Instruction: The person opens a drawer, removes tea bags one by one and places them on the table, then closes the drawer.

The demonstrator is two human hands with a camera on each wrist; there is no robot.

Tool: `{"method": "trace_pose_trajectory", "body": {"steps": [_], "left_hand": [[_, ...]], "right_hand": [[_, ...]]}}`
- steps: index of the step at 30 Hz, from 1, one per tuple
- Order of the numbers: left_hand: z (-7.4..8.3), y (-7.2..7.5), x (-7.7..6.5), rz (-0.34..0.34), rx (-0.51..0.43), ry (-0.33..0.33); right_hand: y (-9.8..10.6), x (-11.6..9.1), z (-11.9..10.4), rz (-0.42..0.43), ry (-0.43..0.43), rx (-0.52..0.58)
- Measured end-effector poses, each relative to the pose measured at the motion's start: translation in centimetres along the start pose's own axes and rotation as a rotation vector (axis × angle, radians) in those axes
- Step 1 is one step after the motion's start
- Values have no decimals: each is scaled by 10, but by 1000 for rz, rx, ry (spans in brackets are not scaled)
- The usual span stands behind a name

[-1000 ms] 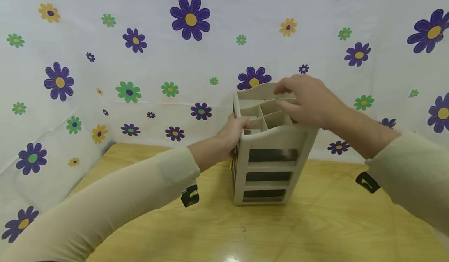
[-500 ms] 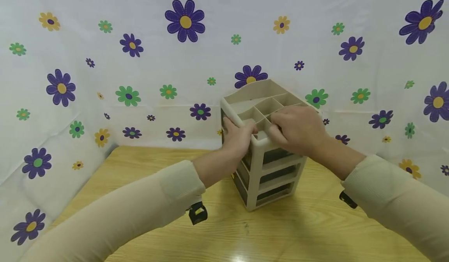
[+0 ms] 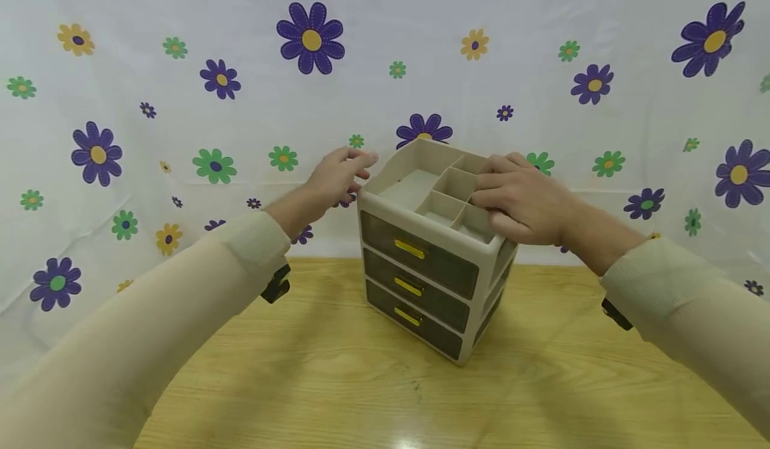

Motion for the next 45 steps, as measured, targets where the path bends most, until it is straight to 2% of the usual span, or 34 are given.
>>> {"method": "trace_pose_trajectory", "body": {"steps": [4,7,12,15,20,23,26,29,33,39,41,45], "left_hand": [[-7,-11,11,-81,-103,29],[-8,-25,14,-94,-212,71],[-7,-46,14,-92,-329,83],[-4,-57,15,-45,-300,86],[-2,-69,21,52,-212,107],[-1,-71,29,61,-201,106],[-1,-71,32,54,-221,111],[-3,-72,32,42,-236,107],[-5,-72,32,38,-234,100],[-6,-70,30,104,-60,96],[-14,-70,40,115,-5,86],[-58,-74,84,141,47,18]], "right_hand": [[2,1,10,-17,29,-89],[3,2,22,-53,-26,-145],[3,-11,52,-174,-291,-151],[0,-18,68,-246,-458,-140],[-1,-21,76,-429,-743,-61],[0,-20,75,-535,-898,1],[-1,-19,71,-600,-991,37],[-6,-20,66,-604,-1043,70],[-10,-21,65,-568,-1099,138],[-14,-21,62,-546,-1084,128],[-15,-21,62,-523,-1084,139],[-13,-24,62,-472,-1093,176]]}}
Point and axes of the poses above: each hand's wrist, its own x-axis towards the middle knuckle, its own y-axis out of the back of the hand, z = x × y, the point moved 2 cm from there along x, towards the middle knuckle, and after that the axes turned 12 degrees about -y, right-handed, at the moved point
